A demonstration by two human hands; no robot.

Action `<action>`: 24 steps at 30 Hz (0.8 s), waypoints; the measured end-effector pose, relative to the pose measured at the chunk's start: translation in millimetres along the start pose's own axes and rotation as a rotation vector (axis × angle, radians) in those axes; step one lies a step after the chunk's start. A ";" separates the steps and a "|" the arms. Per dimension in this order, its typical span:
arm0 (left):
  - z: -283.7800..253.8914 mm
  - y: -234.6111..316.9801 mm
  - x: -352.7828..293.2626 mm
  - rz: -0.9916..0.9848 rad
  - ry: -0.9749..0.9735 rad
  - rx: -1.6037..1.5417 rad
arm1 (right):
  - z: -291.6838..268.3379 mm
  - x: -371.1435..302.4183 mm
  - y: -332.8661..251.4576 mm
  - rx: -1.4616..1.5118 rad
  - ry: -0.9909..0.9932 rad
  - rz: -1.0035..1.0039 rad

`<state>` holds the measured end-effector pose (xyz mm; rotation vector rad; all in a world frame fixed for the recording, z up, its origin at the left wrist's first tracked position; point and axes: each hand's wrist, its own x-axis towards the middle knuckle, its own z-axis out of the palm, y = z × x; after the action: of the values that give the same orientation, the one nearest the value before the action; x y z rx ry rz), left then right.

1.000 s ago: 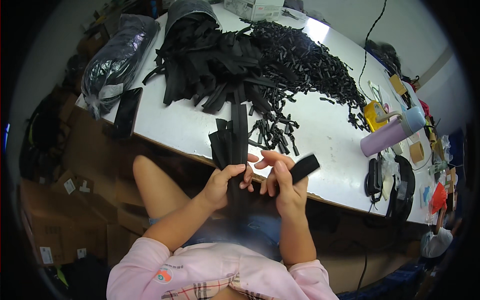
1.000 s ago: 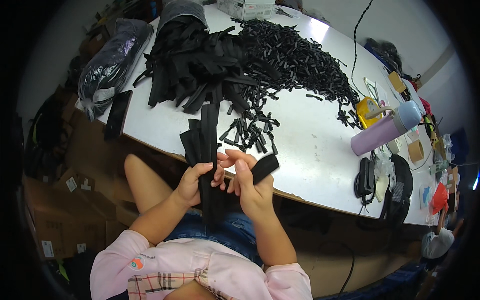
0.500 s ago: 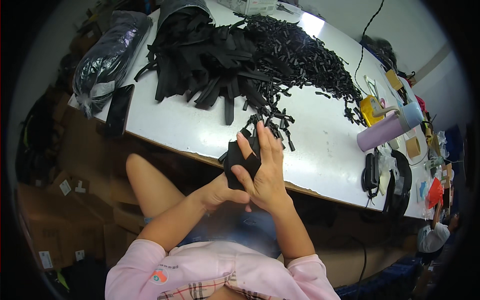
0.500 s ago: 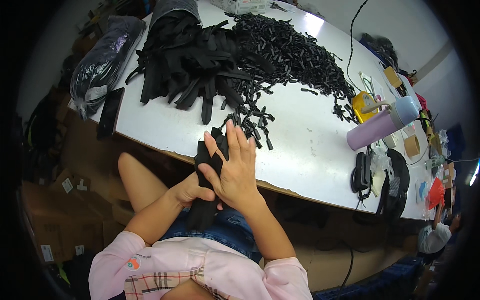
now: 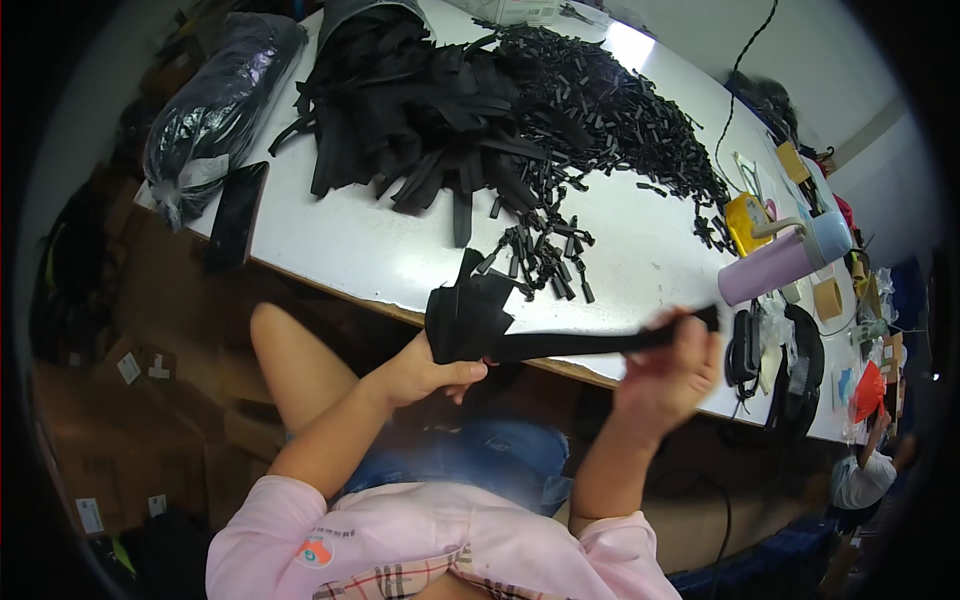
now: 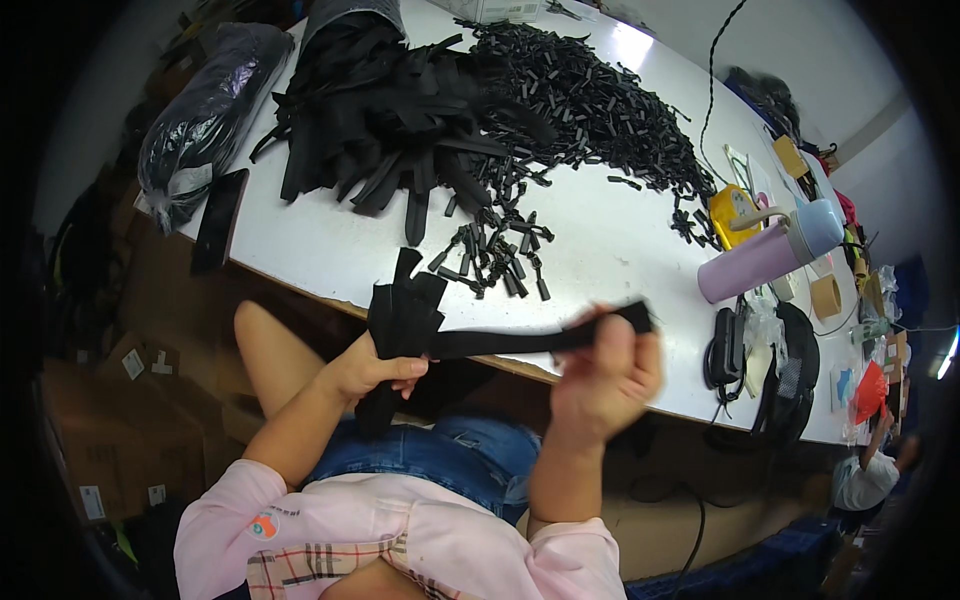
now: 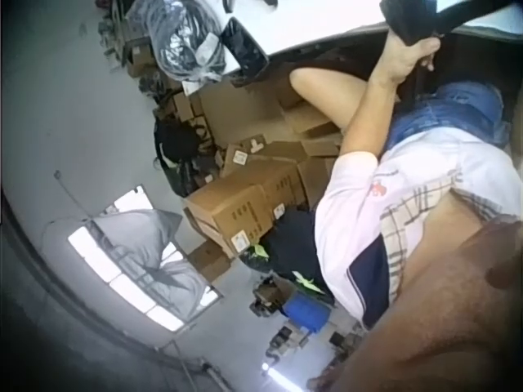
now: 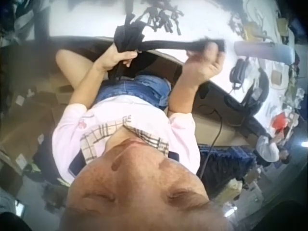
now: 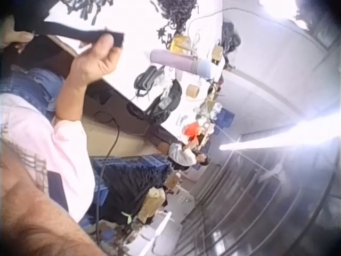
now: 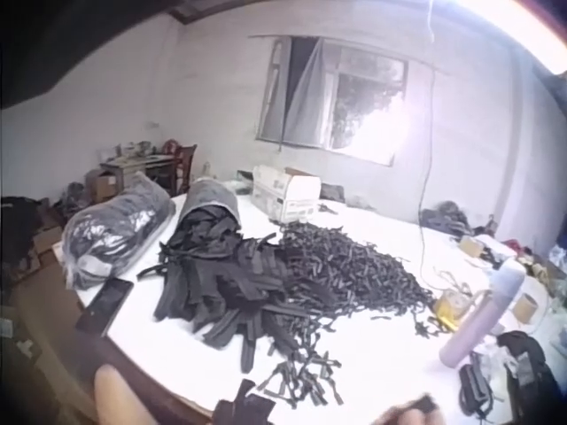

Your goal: Assembling plastic buckles and adjusters onto black nylon straps at a workstation.

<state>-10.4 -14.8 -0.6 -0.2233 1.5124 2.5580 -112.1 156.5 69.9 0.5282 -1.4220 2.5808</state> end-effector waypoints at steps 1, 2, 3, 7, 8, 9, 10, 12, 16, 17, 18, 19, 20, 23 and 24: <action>-0.2 0.9 0.1 -0.002 -0.003 -0.002 | -0.4 -1.3 -17.2 0.083 -0.002 -0.007; 0.3 1.5 1.3 0.028 0.038 0.016 | -2.2 -1.0 -26.5 0.129 -0.226 -0.039; 0.8 2.1 2.1 0.059 0.076 0.034 | -3.2 -7.7 -28.9 0.153 -0.290 0.053; 4.1 -3.6 4.1 0.222 -0.141 -0.175 | 16.4 -19.6 1.6 -0.335 -0.666 0.211; 13.0 -5.0 5.4 0.335 -0.050 -0.105 | 19.4 -25.1 17.4 -0.431 -0.661 0.050; 15.2 -3.5 4.7 0.336 -0.058 -0.106 | 19.4 -28.5 28.4 -0.530 -0.643 -0.116; 16.6 -1.8 4.0 0.283 -0.069 0.006 | 19.8 -30.8 28.8 -0.496 -0.648 -0.082; 18.0 -5.2 2.9 0.292 0.013 0.172 | 20.8 -27.7 26.9 -0.536 -0.632 -0.092; 9.8 -6.4 -2.9 0.333 0.156 0.851 | 19.8 -11.9 32.3 -0.675 -0.529 -0.218; 12.3 -4.2 -3.8 0.332 0.150 0.850 | 18.4 -7.8 34.2 -0.720 -0.618 -0.268; 14.2 -3.4 -4.3 0.344 0.183 0.998 | 17.1 -8.9 37.7 -0.719 -0.668 -0.240; 15.2 -4.0 -3.9 0.354 0.215 1.146 | 15.9 -8.8 37.1 -0.723 -0.665 -0.239; 14.7 -4.8 -4.2 0.354 0.218 1.147 | 16.3 -9.3 36.3 -0.723 -0.687 -0.239; 6.8 -12.4 -3.9 0.296 0.206 0.769 | 17.5 -15.1 25.1 -0.502 -0.461 -0.188; 3.1 -16.1 -4.0 0.298 0.211 0.768 | 17.3 -13.3 2.8 -0.391 -0.362 -0.122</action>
<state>-3.2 -4.6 -12.0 -0.1726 2.6345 1.9633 -96.5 141.0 71.1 1.0139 -1.8780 2.1044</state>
